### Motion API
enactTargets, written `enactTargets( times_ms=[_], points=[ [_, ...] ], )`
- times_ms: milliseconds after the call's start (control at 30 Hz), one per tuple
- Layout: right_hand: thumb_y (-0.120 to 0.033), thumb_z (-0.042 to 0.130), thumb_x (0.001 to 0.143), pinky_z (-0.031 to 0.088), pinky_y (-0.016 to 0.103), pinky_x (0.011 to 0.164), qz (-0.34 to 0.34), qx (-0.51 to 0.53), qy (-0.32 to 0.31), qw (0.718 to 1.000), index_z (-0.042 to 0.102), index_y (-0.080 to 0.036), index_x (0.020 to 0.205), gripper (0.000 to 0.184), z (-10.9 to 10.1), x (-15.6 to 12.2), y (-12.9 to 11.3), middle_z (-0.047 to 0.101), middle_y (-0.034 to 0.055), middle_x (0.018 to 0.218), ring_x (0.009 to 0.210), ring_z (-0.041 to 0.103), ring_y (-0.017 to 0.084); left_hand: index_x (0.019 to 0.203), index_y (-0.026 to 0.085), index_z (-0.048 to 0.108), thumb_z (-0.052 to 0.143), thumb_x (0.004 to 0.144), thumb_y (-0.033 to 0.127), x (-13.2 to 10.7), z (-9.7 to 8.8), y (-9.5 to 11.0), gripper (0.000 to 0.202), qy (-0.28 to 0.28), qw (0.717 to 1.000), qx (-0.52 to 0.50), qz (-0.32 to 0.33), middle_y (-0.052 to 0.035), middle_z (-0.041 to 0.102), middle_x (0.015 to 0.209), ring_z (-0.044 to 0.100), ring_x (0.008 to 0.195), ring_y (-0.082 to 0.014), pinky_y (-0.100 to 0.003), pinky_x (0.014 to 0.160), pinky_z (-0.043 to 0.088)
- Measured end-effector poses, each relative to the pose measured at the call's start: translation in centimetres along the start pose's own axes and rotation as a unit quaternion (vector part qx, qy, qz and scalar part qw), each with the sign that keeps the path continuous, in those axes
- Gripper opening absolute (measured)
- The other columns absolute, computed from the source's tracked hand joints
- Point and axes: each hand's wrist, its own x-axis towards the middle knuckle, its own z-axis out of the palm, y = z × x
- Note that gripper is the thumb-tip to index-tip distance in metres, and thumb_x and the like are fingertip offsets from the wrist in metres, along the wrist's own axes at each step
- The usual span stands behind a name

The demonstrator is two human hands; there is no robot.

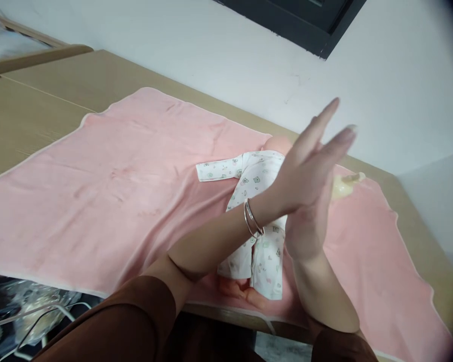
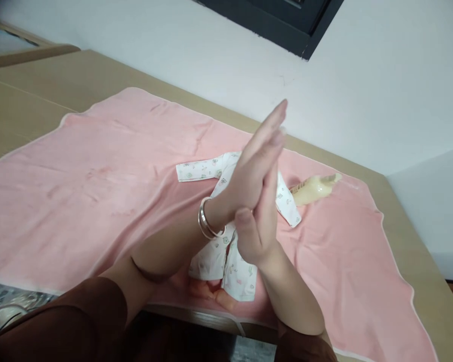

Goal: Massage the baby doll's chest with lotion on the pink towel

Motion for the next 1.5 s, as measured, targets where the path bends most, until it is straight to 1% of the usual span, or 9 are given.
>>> enactTargets(
  times_ms=[100,200,300,400,500,633,933,1233,1500],
  points=[
    [-0.066,0.040,0.105,0.022,0.052,0.137,0.060,0.034,-0.063,0.996,0.020,-0.045,0.168,0.070,0.3,-0.3,0.8,0.024,-0.0100,0.177,0.165,0.012,0.028,0.160,0.029,0.028,0.005,0.111,0.055,2.1,-1.3,-1.8,0.059,0.092,0.994,-0.061,-0.009,-0.0012,0.042,0.168,0.027,0.162,-0.0277,-0.043,0.129,0.034],
    [-0.065,0.039,0.106,0.029,0.055,0.134,0.103,0.051,-0.104,0.988,0.031,-0.042,0.166,0.064,-0.3,-0.1,1.8,0.036,-0.0043,0.173,0.162,0.030,0.027,0.154,0.016,0.041,0.005,0.115,0.042,4.0,-3.1,-3.4,0.059,0.086,0.985,-0.111,-0.103,-0.0132,0.061,0.150,0.047,0.153,-0.0290,-0.046,0.120,0.046],
    [-0.063,0.043,0.106,0.041,0.056,0.127,0.124,0.042,-0.116,0.985,0.039,-0.038,0.162,0.062,-1.0,0.7,4.6,0.053,0.0017,0.162,0.153,0.047,0.028,0.146,0.015,0.052,0.002,0.114,0.043,5.3,-4.0,-5.7,0.066,0.083,0.981,-0.098,-0.144,-0.0139,0.071,0.131,0.063,0.139,-0.0275,-0.044,0.110,0.054],
    [-0.054,0.042,0.107,0.040,0.056,0.127,0.153,-0.030,-0.093,0.983,0.044,-0.031,0.160,0.058,-1.0,1.5,9.0,0.057,0.0058,0.159,0.149,0.051,0.028,0.136,0.016,0.060,0.011,0.115,0.045,5.6,-3.2,-9.3,0.061,0.125,0.983,-0.041,-0.129,-0.0126,0.072,0.128,0.067,0.132,-0.0247,-0.039,0.108,0.055],
    [-0.039,0.043,0.104,0.028,0.060,0.131,0.160,-0.168,-0.118,0.965,0.057,-0.025,0.151,0.052,-0.5,1.7,12.9,0.055,0.0072,0.161,0.156,0.042,0.031,0.111,0.019,0.069,0.032,0.113,0.046,5.1,-1.8,-13.3,0.046,0.174,0.978,0.056,-0.105,-0.0098,0.075,0.123,0.068,0.126,-0.0239,-0.036,0.110,0.053],
    [-0.031,0.042,0.100,0.014,0.066,0.132,0.130,-0.237,-0.180,0.946,0.065,-0.028,0.144,0.049,-0.7,1.5,15.6,0.047,0.0023,0.167,0.162,0.027,0.033,0.101,0.022,0.072,0.036,0.111,0.048,4.1,-0.8,-16.5,0.045,0.146,0.975,0.133,-0.102,-0.0092,0.078,0.116,0.069,0.122,-0.0252,-0.039,0.113,0.049],
    [-0.046,0.036,0.103,0.015,0.065,0.130,0.195,-0.272,-0.089,0.938,0.052,-0.018,0.155,0.061,-1.5,0.7,18.3,0.040,0.0162,0.169,0.161,0.032,0.031,0.094,0.020,0.071,0.036,0.111,0.035,3.9,-1.0,-17.3,0.042,0.155,0.959,0.229,-0.068,-0.0133,0.077,0.113,0.069,0.117,-0.0276,-0.042,0.109,0.049],
    [-0.042,0.032,0.105,0.022,0.060,0.130,0.195,-0.323,-0.097,0.921,0.053,-0.016,0.153,0.059,-0.4,0.4,16.5,0.048,0.0176,0.164,0.156,0.040,0.030,0.076,0.022,0.069,0.045,0.101,0.021,3.0,-1.9,-17.6,0.035,0.101,0.937,0.329,-0.067,-0.0109,0.074,0.098,0.067,0.106,-0.0254,-0.041,0.106,0.049],
    [-0.042,0.030,0.108,0.019,0.054,0.132,0.220,-0.335,-0.099,0.911,0.051,-0.018,0.156,0.057,0.3,-0.5,14.1,0.043,0.0124,0.169,0.159,0.034,0.027,0.089,0.021,0.071,0.046,0.098,0.017,1.5,-2.8,-17.4,0.027,0.077,0.942,0.323,-0.055,-0.0128,0.074,0.110,0.064,0.112,-0.0265,-0.042,0.109,0.047]
  ],
)
